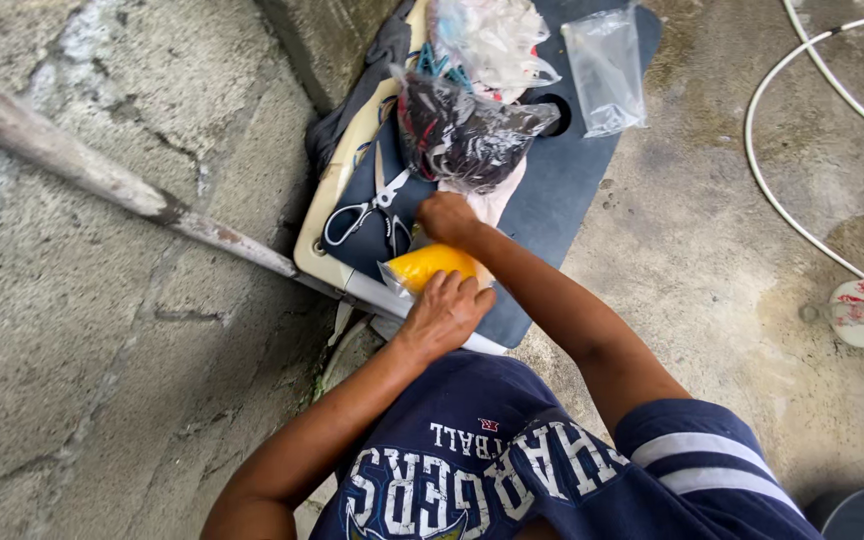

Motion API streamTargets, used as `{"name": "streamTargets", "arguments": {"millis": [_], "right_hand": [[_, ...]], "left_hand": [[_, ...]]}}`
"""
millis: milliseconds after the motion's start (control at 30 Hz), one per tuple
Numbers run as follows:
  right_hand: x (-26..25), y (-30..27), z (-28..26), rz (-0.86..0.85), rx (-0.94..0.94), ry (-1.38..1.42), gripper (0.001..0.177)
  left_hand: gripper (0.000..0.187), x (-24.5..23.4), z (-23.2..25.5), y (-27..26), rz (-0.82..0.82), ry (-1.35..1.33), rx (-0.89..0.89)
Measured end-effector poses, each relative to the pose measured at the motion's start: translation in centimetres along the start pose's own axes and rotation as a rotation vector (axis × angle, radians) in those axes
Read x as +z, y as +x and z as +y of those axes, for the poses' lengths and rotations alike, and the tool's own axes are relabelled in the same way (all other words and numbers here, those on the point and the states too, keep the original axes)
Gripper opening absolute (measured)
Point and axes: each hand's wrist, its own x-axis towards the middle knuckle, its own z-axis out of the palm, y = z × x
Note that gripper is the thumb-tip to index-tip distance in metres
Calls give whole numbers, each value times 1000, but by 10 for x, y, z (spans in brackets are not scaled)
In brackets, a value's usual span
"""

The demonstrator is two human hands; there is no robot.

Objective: The person transfers water between buckets using a scoop, then prepares a cleaning solution in a bucket by stirring a yellow substance with a long-handled tool.

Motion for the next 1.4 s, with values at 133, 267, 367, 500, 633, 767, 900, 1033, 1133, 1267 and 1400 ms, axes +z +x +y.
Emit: {"name": "streamTargets", "arguments": {"millis": [133,267,367,500,633,767,900,1033,1133,1267,1400], "right_hand": [[7,-21,42,100,254,7,10],[-15,-71,63,154,376,-55,9],[-58,-100,71,226,369,25,10],[-149,-100,104,218,484,374,13],[-233,-39,159,581,584,610,24],[-243,53,208,716,389,704,29],[-236,78,199,596,580,290,27],[-203,5,111,754,367,41,28],[-143,-79,2,180,388,220,57],[-60,-137,-62,-60,-24,304,50],[-54,-153,-20,-186,397,336,43]], "left_hand": [[11,-27,-11,0,121,-95,-45],[8,-86,-18,0,403,-243,-224],[23,-134,-35,2,517,-335,-405],[29,-180,-51,-5,555,-470,-573],[30,-169,-56,2,537,-494,-558],[31,-132,-50,25,516,-639,-529],[30,-114,-58,33,564,-734,-598],[32,-128,-76,28,611,-714,-628],[30,-143,-83,21,591,-574,-633],[29,-141,-90,20,529,-413,-576],[32,-119,-92,14,459,-657,-747]]}}
